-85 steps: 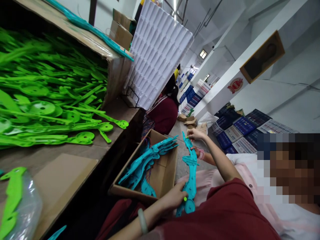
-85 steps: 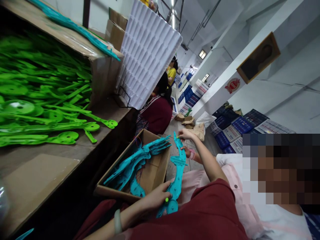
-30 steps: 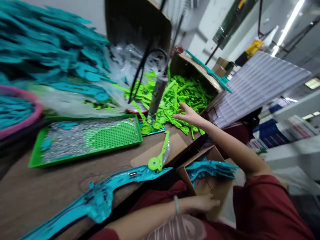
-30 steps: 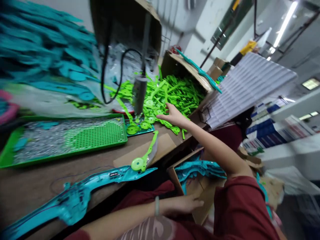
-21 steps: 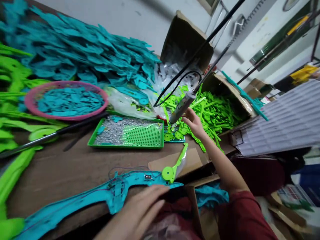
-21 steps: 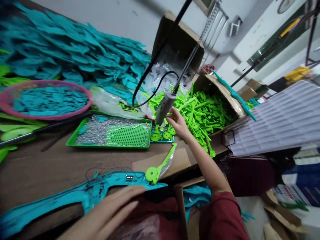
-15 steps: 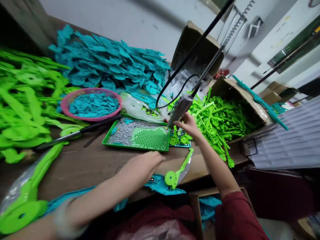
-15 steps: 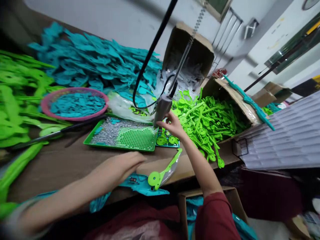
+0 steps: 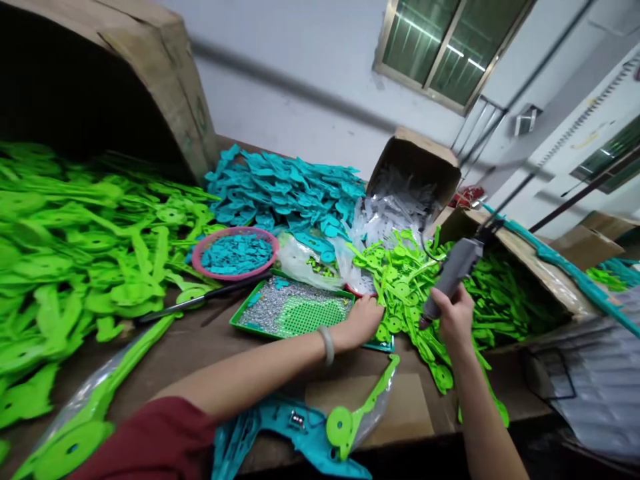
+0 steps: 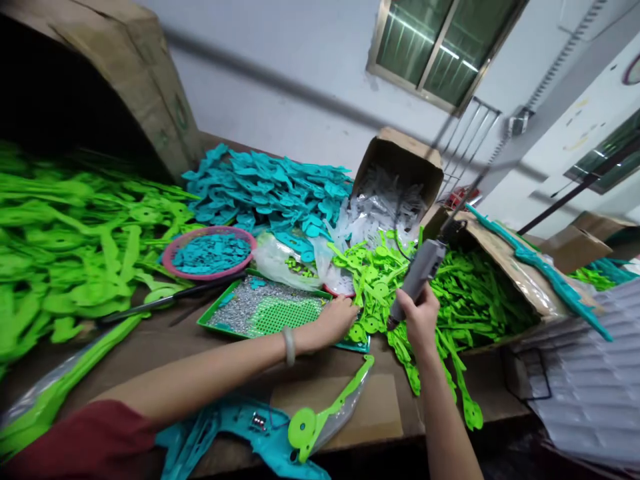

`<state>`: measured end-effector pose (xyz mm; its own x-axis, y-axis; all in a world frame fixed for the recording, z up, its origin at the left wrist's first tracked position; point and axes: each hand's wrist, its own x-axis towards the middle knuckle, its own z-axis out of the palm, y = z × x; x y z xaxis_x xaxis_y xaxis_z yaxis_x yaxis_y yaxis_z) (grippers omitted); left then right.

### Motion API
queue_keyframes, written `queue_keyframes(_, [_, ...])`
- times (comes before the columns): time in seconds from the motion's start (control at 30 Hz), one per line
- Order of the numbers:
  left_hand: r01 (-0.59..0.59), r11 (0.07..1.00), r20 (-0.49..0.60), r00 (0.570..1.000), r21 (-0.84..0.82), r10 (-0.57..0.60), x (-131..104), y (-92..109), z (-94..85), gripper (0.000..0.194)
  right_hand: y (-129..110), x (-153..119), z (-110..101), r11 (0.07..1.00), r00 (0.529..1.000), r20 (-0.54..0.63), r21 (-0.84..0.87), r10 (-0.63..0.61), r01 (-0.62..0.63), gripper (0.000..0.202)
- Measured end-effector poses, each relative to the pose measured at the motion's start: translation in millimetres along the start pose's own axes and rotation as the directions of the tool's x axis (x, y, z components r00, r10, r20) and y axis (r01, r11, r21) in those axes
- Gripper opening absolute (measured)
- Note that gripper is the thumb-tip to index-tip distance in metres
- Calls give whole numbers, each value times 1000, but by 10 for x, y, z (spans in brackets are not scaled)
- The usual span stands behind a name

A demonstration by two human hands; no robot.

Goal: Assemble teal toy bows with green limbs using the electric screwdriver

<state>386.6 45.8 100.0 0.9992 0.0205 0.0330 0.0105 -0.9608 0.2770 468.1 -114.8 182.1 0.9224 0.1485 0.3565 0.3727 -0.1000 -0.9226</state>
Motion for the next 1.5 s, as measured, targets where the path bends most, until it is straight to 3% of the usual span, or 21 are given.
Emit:
queue_keyframes(0.13, [-16,996,-75,997,-85,10,183,-58,-59,21,47,-129,-217,999,998,-49,-8,31,-31,43])
queue_keyframes(0.27, [-3,992,-163,986,-125,-18,438,-124,-292,33,-11,-299,-264,1000,998,-61,2,27,-27,39])
queue_keyframes(0.4, [-6,994,-216,976,-112,-18,462,-193,-457,39,-105,-454,-316,1000,997,-74,19,21,-20,42])
queue_keyframes(0.5, [-134,987,-99,987,-87,125,292,-233,-373,26,-113,-537,-392,993,993,-46,43,111,-109,48])
queue_keyframes(0.63, [-317,946,62,945,-68,322,92,-146,-98,11,-81,-625,-443,982,983,-60,82,176,-171,46])
queue_keyframes(0.77, [-306,952,87,948,-30,307,148,81,54,14,-53,-717,-437,984,987,-35,87,160,-156,46])
queue_keyframes(0.93, [-292,956,21,956,-31,293,71,206,-48,16,1,-821,-424,982,985,-44,98,165,-160,42])
queue_keyframes(1.07, [-312,950,3,950,-28,312,-358,-105,-148,23,33,-849,-376,946,973,36,227,228,-230,43])
queue_keyframes(1.2, [-321,947,31,946,-1,321,-759,-799,-134,28,38,-840,-238,914,956,147,288,253,-286,41])
queue_keyframes(1.33, [-233,970,5,972,68,234,-930,-1421,-114,33,9,-817,111,911,962,194,331,191,-247,41])
queue_keyframes(1.43, [-117,987,-59,990,113,124,-1135,-1516,-162,38,7,-784,557,917,977,189,363,99,-163,42])
queue_keyframes(1.5, [-85,988,-110,989,131,100,-1399,-1338,-166,38,56,-749,925,916,981,185,383,51,-120,40])
